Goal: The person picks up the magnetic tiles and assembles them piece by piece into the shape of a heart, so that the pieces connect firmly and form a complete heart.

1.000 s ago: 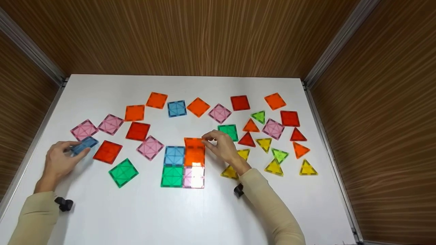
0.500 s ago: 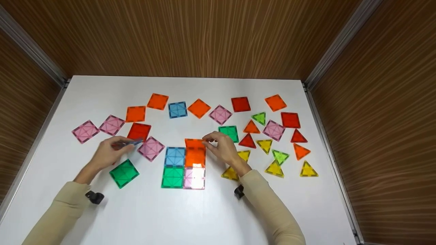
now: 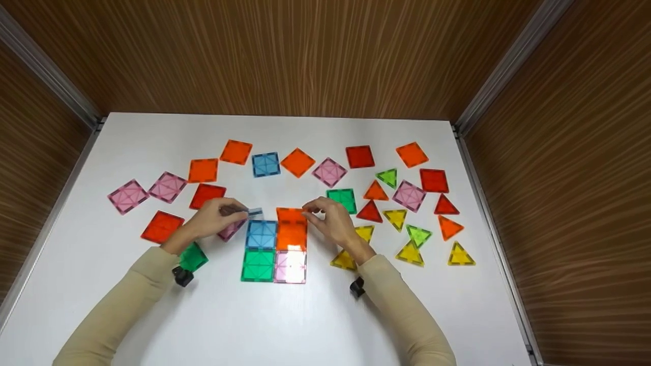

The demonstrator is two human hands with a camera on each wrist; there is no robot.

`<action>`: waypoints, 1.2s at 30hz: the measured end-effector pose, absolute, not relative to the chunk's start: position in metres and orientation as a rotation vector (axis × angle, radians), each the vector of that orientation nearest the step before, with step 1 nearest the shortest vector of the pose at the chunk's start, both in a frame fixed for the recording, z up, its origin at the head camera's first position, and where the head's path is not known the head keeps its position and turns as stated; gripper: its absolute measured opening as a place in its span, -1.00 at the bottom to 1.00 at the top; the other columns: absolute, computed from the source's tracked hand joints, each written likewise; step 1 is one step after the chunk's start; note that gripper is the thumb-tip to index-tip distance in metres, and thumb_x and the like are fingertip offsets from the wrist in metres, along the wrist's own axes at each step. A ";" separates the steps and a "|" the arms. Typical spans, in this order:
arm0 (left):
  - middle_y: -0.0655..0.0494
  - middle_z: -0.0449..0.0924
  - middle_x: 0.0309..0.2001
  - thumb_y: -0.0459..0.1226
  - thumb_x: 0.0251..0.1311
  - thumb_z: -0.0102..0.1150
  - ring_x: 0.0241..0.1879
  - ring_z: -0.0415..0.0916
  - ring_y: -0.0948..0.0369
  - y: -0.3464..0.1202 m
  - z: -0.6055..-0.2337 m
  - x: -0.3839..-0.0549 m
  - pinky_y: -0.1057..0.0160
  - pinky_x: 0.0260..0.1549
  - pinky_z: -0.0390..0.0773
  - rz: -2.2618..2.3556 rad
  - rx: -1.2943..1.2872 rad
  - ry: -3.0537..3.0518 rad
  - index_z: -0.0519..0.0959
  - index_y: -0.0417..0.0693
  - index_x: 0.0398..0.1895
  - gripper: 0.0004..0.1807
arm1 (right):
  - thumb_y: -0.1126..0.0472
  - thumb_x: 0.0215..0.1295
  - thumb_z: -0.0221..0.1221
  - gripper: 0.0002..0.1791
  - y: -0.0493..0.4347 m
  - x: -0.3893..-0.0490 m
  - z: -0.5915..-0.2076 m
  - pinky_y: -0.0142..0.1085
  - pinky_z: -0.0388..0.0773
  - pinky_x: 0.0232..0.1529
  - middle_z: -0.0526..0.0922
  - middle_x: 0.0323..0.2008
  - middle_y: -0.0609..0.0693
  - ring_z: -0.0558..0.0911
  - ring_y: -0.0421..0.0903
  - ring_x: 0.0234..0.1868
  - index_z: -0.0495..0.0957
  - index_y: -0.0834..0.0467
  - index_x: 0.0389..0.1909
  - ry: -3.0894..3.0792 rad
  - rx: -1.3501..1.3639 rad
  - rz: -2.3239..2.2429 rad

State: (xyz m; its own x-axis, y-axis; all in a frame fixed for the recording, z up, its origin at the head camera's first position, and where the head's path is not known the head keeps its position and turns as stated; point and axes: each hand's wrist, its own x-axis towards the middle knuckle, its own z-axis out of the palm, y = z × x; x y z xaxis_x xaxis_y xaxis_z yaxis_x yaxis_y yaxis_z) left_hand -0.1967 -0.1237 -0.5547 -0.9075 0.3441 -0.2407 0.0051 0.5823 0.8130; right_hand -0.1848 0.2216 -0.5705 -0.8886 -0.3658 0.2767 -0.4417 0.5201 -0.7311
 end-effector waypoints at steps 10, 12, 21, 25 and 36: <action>0.10 0.74 0.10 0.24 0.41 0.17 -0.21 0.56 0.09 -0.094 -0.560 -0.206 0.18 -0.32 0.56 1.122 0.441 2.453 0.75 0.20 0.05 -0.55 | 0.20 0.42 0.35 -0.84 0.223 -0.183 -0.573 0.01 0.76 -0.03 0.83 -0.15 0.03 0.75 -0.01 -0.14 0.78 0.10 -0.05 -2.624 0.723 1.295; 0.11 0.72 0.13 0.26 0.41 0.15 -0.24 0.54 0.09 -0.093 -0.562 -0.205 0.20 -0.42 0.50 1.108 0.425 2.459 0.74 0.23 0.08 -0.54 | 0.20 0.43 0.34 -0.84 0.223 -0.183 -0.573 -0.01 0.75 -0.03 0.82 -0.14 0.02 0.74 -0.01 -0.14 0.78 0.10 -0.04 -2.628 0.727 1.300; 0.07 0.73 0.14 0.17 0.51 0.10 0.07 0.59 0.08 -0.095 -0.561 -0.206 0.00 0.17 0.61 1.224 0.504 2.453 0.74 0.10 0.13 -0.53 | 0.19 0.44 0.33 -0.83 0.224 -0.184 -0.572 -0.01 0.76 0.00 0.82 -0.13 0.04 0.75 -0.01 -0.12 0.77 0.10 -0.03 -2.632 0.738 1.313; 0.07 0.76 0.06 0.08 0.52 0.14 0.03 0.61 0.09 -0.096 -0.561 -0.207 0.04 0.16 0.63 1.292 0.561 2.442 0.76 0.05 0.09 -0.60 | 0.20 0.45 0.32 -0.84 0.224 -0.185 -0.572 -0.03 0.76 -0.01 0.83 -0.13 0.04 0.75 -0.02 -0.13 0.77 0.11 -0.04 -2.612 0.763 1.316; 0.07 0.77 -0.04 -0.02 0.52 0.19 -0.06 0.58 0.13 -0.096 -0.562 -0.209 0.16 0.08 0.61 1.351 0.587 2.481 0.77 0.05 0.03 -0.70 | 0.20 0.45 0.31 -0.84 0.224 -0.191 -0.572 -0.18 0.76 -0.01 0.83 -0.13 0.02 0.76 -0.03 -0.13 0.78 0.09 -0.05 -2.579 0.826 1.336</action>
State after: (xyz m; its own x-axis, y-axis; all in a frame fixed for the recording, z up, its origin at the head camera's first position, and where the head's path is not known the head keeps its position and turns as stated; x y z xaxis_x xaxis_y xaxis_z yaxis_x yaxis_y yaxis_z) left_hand -0.2089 -0.0960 -0.5624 -0.8858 0.4631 -0.0303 0.2258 0.4870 0.8437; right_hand -0.1913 0.2238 -0.5722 -0.8434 -0.4119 0.3450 -0.5195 0.4609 -0.7195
